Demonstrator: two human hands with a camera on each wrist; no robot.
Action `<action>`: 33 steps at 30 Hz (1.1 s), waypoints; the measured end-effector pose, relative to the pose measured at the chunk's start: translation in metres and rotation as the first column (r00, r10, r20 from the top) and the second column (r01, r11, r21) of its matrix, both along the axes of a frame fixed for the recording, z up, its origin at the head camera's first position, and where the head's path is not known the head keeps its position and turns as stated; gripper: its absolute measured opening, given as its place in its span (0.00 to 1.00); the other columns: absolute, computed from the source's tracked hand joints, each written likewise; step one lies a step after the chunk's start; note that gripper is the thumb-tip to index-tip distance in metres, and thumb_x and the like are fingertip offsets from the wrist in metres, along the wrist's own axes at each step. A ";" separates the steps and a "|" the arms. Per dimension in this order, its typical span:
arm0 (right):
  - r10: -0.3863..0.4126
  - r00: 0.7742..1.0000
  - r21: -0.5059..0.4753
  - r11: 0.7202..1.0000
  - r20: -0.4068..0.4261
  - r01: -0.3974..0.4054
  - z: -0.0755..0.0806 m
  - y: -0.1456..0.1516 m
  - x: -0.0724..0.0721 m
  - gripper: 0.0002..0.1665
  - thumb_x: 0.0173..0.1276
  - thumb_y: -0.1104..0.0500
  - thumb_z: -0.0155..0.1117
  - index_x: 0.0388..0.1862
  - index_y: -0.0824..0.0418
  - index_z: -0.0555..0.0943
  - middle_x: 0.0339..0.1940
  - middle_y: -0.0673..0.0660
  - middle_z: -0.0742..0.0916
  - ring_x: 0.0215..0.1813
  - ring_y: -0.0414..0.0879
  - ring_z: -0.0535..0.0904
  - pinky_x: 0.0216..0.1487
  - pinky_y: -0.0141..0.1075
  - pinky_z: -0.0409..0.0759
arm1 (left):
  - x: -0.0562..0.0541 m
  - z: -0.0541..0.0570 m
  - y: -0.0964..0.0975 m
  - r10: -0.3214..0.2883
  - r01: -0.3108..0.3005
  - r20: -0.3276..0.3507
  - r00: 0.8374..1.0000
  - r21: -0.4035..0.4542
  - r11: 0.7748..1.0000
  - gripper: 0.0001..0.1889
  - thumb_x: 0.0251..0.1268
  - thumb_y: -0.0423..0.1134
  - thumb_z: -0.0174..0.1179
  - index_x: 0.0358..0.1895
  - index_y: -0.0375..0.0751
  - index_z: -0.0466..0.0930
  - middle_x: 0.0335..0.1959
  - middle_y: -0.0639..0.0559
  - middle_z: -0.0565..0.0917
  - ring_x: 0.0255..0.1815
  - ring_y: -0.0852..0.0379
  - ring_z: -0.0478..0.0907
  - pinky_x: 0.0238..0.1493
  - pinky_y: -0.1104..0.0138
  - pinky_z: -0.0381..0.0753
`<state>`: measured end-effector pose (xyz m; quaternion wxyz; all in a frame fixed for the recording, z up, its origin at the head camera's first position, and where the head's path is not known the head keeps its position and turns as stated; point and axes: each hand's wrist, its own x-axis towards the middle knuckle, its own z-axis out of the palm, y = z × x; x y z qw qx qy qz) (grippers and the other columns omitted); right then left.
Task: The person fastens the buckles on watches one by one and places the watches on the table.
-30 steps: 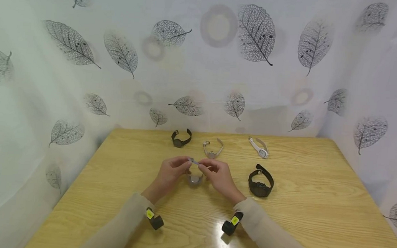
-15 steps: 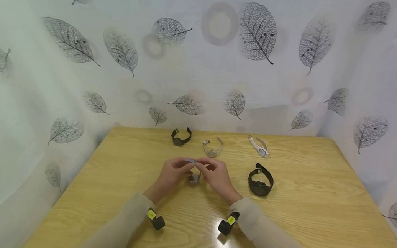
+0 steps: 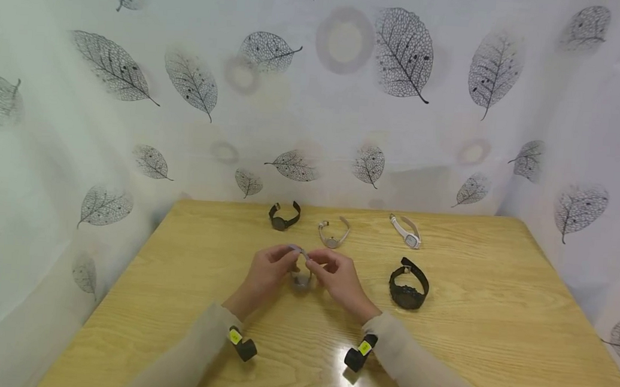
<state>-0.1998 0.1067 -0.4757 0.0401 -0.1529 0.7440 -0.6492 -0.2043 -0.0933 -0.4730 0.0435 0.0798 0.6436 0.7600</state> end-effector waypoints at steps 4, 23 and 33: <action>0.017 1.000 0.003 1.000 0.005 -0.017 -0.001 0.003 0.001 0.18 0.77 0.53 0.66 0.58 0.63 0.84 0.39 0.67 0.87 0.31 0.59 0.78 0.30 0.40 0.80 | 0.000 0.002 -0.003 0.012 -0.012 0.008 1.000 0.038 0.999 0.13 0.73 0.37 0.66 0.50 0.28 0.85 0.51 0.31 0.84 0.47 0.43 0.81 0.45 0.64 0.87; -0.017 1.000 0.017 1.000 -0.021 0.018 -0.002 -0.002 0.006 0.15 0.75 0.52 0.67 0.56 0.56 0.88 0.46 0.64 0.89 0.30 0.58 0.80 0.27 0.36 0.77 | 0.004 -0.002 -0.002 -0.025 0.025 0.014 1.000 -0.025 0.999 0.14 0.70 0.38 0.69 0.50 0.30 0.86 0.42 0.46 0.88 0.50 0.33 0.80 0.45 0.62 0.87; -0.039 0.999 0.027 0.999 -0.015 0.040 -0.003 0.001 0.006 0.17 0.75 0.50 0.68 0.57 0.56 0.87 0.45 0.58 0.89 0.31 0.56 0.80 0.27 0.35 0.77 | 0.005 -0.002 0.001 -0.023 0.024 0.017 1.000 -0.064 0.998 0.16 0.69 0.40 0.70 0.51 0.31 0.86 0.44 0.45 0.88 0.52 0.33 0.82 0.47 0.62 0.87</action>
